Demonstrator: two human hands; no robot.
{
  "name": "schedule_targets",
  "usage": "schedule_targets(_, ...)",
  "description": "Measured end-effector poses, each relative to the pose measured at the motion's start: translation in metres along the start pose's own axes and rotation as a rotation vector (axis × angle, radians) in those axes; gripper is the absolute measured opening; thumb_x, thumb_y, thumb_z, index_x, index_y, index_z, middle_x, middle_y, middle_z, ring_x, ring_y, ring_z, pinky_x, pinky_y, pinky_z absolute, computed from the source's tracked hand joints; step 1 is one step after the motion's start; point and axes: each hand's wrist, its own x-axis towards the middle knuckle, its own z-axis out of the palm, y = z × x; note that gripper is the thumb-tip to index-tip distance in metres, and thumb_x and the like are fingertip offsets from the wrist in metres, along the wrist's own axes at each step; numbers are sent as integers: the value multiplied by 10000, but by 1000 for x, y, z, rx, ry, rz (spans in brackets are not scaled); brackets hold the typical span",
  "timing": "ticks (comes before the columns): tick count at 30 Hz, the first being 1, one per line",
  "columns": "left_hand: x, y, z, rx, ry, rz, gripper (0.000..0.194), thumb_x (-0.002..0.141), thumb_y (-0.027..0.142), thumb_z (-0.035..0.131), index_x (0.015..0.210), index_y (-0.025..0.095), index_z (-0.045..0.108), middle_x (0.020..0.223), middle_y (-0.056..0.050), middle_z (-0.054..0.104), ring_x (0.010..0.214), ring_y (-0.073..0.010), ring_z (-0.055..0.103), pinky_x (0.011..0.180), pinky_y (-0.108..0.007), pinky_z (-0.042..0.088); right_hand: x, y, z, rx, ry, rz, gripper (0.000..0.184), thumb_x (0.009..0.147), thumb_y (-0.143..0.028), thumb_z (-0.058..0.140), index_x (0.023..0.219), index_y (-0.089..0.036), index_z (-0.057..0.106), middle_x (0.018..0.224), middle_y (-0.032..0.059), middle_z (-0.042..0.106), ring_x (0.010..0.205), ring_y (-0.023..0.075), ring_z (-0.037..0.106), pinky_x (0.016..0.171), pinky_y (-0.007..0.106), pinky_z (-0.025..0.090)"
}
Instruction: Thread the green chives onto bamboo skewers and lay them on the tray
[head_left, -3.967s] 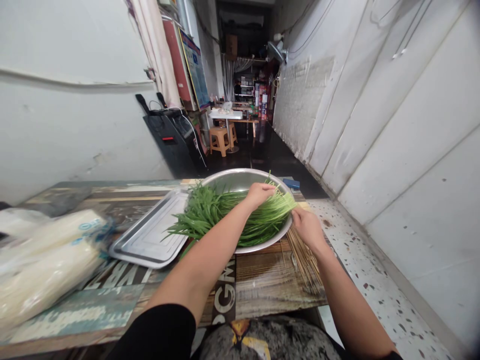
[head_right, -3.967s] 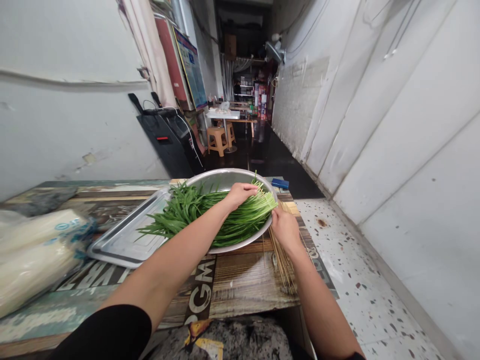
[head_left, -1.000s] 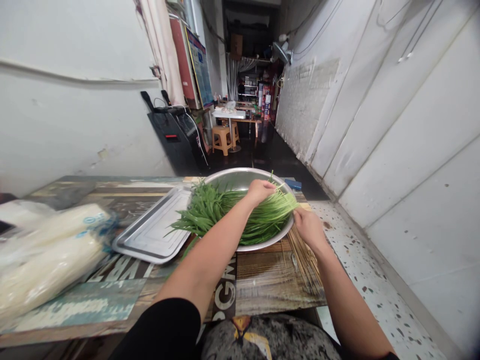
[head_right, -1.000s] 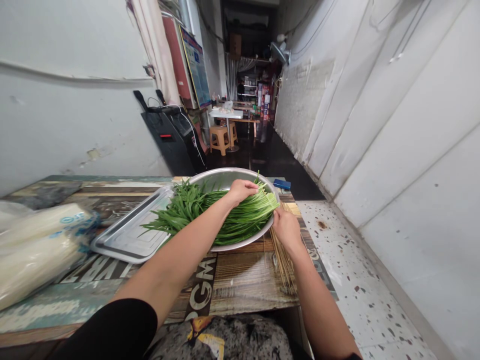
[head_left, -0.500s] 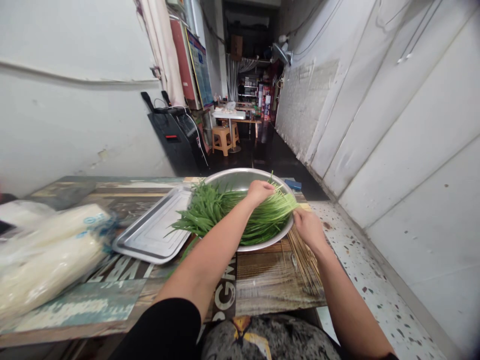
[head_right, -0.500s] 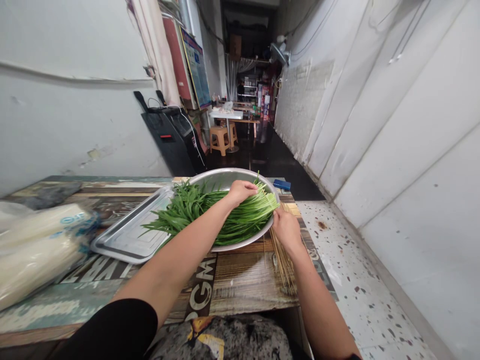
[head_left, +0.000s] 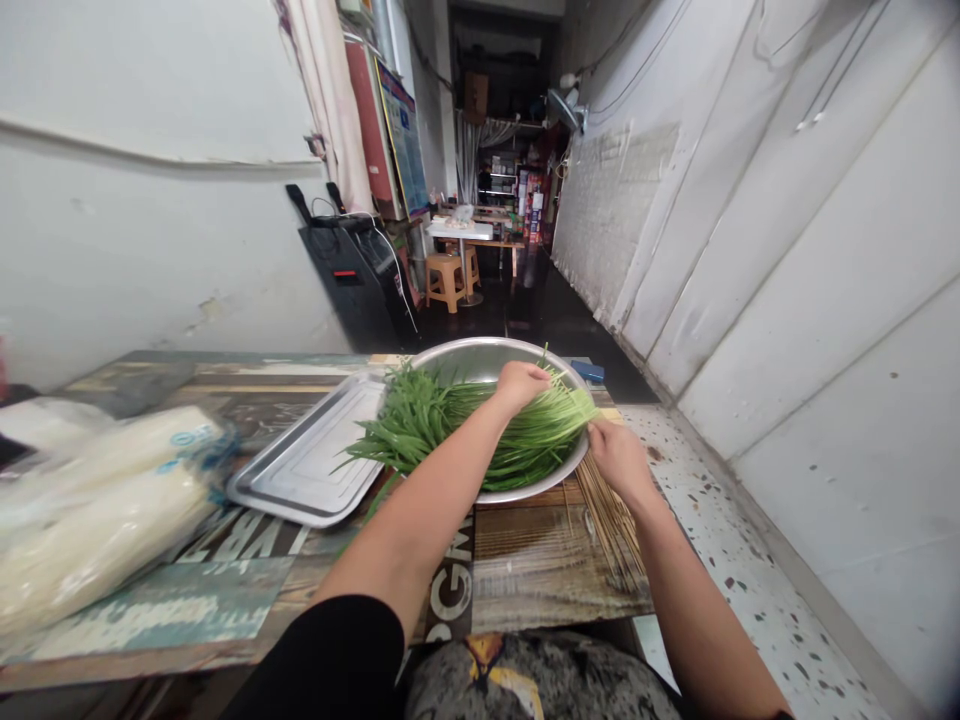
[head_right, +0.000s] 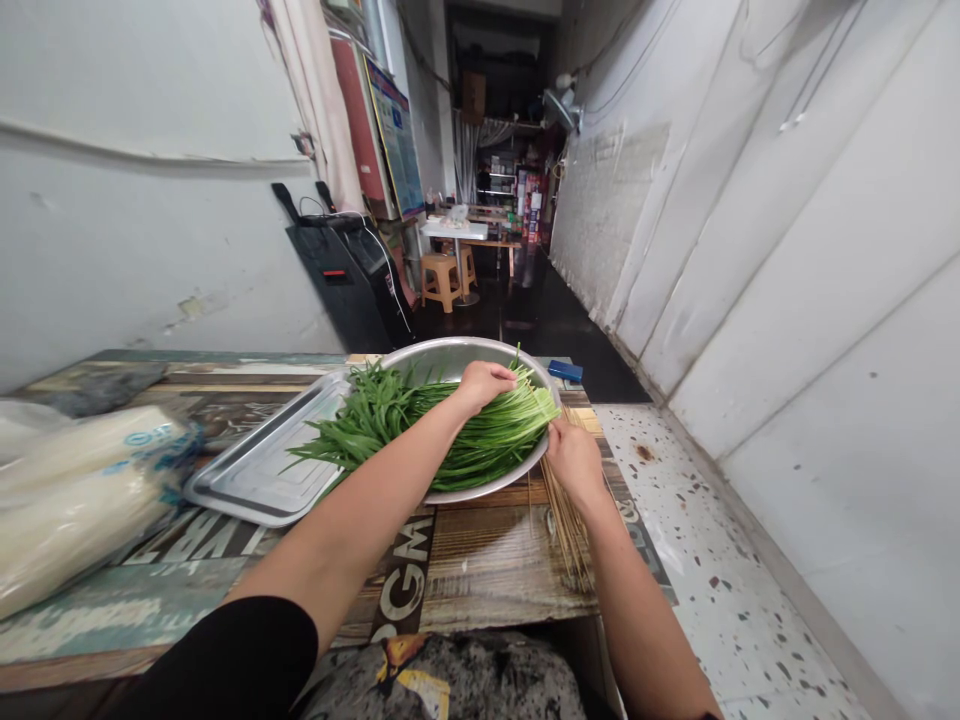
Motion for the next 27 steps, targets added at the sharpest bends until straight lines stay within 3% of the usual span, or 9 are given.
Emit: schedule_targets(27, -11, 11, -3, 55, 16, 20, 162, 659, 174, 743, 816, 168, 783, 792, -39, 751, 741, -163, 669, 714, -238, 480, 2, 1, 2, 10, 8, -6, 329, 935, -210, 395, 803, -166, 694, 764, 93, 701, 679, 189, 572, 602, 280, 269)
